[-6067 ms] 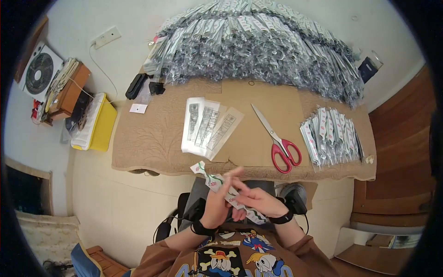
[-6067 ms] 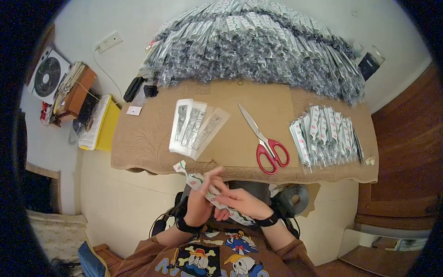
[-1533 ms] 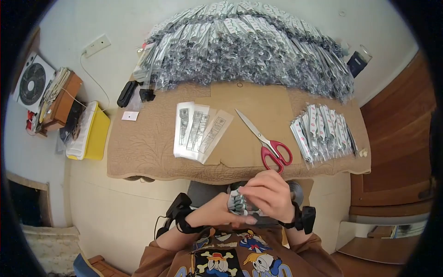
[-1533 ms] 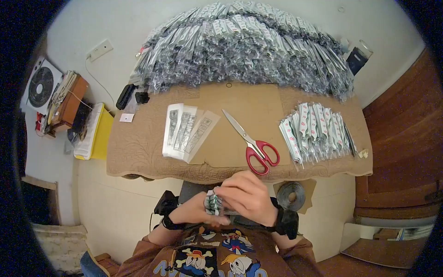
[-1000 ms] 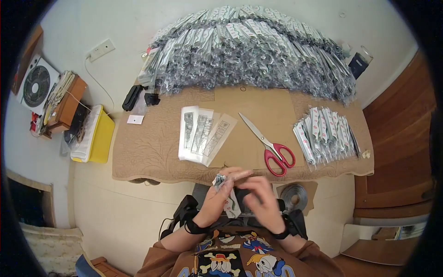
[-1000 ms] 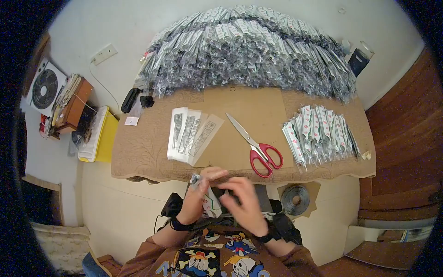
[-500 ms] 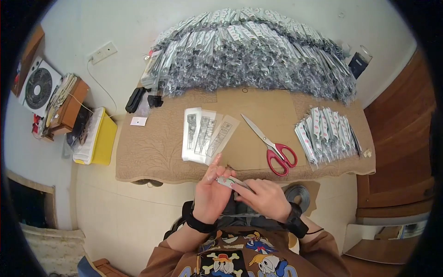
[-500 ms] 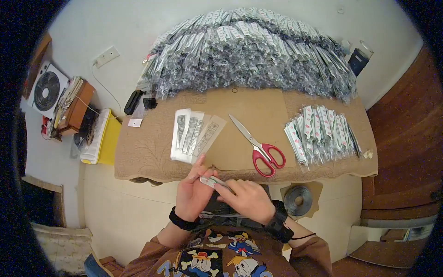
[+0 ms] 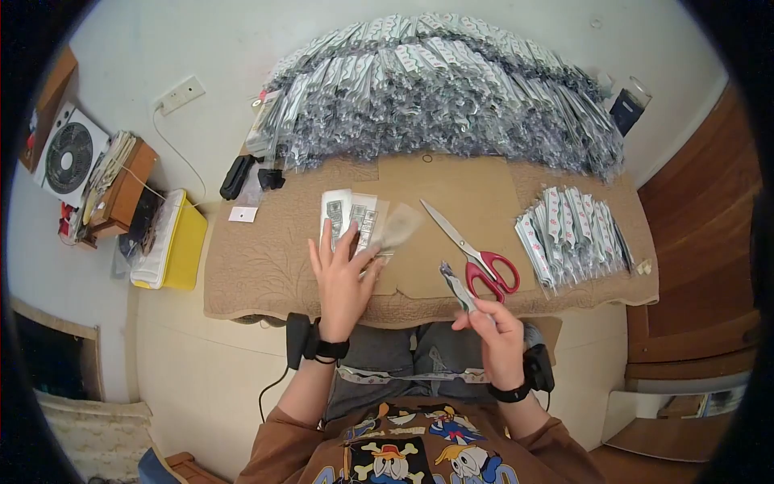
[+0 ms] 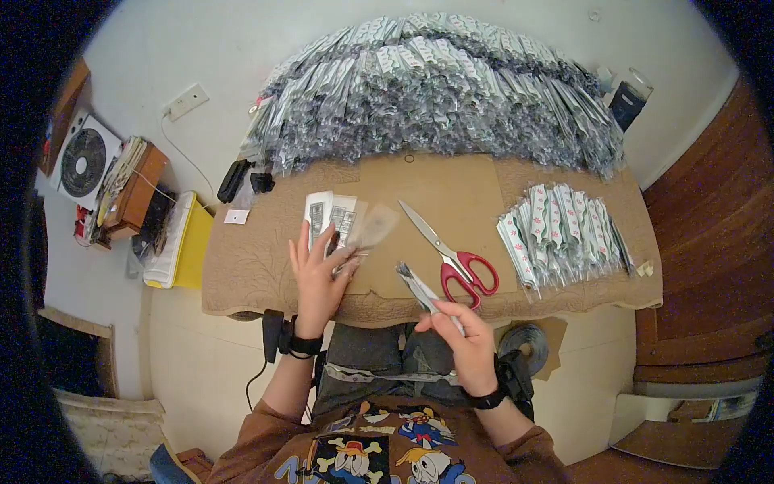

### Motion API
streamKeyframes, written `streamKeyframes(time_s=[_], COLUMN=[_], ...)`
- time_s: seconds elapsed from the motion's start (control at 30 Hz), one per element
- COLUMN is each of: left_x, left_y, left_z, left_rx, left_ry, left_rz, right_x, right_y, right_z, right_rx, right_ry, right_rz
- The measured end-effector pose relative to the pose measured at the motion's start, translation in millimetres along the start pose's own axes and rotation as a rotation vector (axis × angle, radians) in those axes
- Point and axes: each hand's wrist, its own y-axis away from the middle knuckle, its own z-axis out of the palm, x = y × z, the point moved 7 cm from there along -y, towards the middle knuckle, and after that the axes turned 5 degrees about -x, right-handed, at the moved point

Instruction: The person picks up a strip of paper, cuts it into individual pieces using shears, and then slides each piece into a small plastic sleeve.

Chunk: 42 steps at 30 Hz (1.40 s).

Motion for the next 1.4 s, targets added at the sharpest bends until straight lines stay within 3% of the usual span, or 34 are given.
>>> streamKeyframes(time_s=[0.13,0.17,0.23,0.27,0.3,0.37,0.4,0.43,0.5,0.53,0.57,0.67,0.7,0.77,0.8,0.83,0.9,0.93,1.17,1.23,1.4], left_x=[14.6,18.8,27.8,35.0,37.8,35.0,33.6,20.3,3.1,-3.2,-8.2,-15.9,-20.1,-28.1,-27.4,-30.6,-37.8,-38.0,-23.3,-26.0,-32.4], left_y=[0.9,7.8,32.3,40.1,45.6,53.9,56.2,62.8,83.9,85.8,88.4,90.7,80.5,61.7,58.4,55.8,57.5,58.5,56.8,56.8,51.3], left_z=[8.0,10.5,31.0,35.8,38.3,41.3,41.0,51.4,75.9,77.6,83.1,88.6,79.8,59.2,57.3,52.3,44.9,46.4,52.2,49.4,40.3], left_rx=[-0.004,-0.012,-0.282,-0.286,-0.262,-0.209,-0.210,-0.325,-0.547,-0.546,-0.620,-0.770,-0.612,-0.271,-0.263,-0.144,0.094,0.093,-0.064,-0.024,0.061], left_ry=[-0.689,-0.685,-0.490,-0.488,-0.297,0.082,0.081,0.329,0.831,0.833,0.798,0.724,0.887,1.190,1.189,1.221,1.277,1.278,1.108,1.105,1.127], left_rz=[0.242,0.242,0.172,0.171,0.081,-0.098,-0.098,-0.271,-0.623,-0.626,-0.614,-0.586,-0.590,-0.584,-0.584,-0.627,-0.713,-0.717,-0.569,-0.551,-0.553], right_x=[4.6,5.4,7.2,8.1,9.3,6.3,2.6,-2.8,-25.4,-26.7,-25.6,-40.8,-38.8,-11.9,4.8,8.7,30.3,38.6,36.4,35.9,30.4], right_y=[0.5,-0.1,-6.3,-9.3,-12.4,-20.3,-24.1,-27.5,-30.6,-25.2,-23.9,-18.6,-12.9,-0.8,8.4,14.8,32.7,39.0,34.3,34.9,36.6], right_z=[17.5,19.6,20.9,20.5,18.7,11.2,7.9,3.6,25.0,37.5,38.7,35.4,34.0,8.8,2.1,3.6,9.2,11.7,17.5,19.7,14.6], right_rx=[0.029,0.037,0.084,0.105,0.107,0.074,0.057,0.059,-0.370,-0.587,-0.589,-0.373,-0.374,-0.152,-0.038,-0.043,-0.041,-0.036,-0.098,-0.115,-0.024], right_ry=[-0.331,-0.331,-0.433,-0.485,-0.486,-0.325,-0.245,-0.246,0.140,0.334,0.334,0.384,0.384,-0.038,-0.247,-0.246,-0.380,-0.447,-0.589,-0.601,-0.351], right_rz=[0.093,0.096,0.116,0.125,0.125,0.034,-0.012,-0.010,-0.036,-0.048,-0.045,-0.330,-0.330,0.022,0.201,0.205,0.415,0.518,0.525,0.543,0.459])
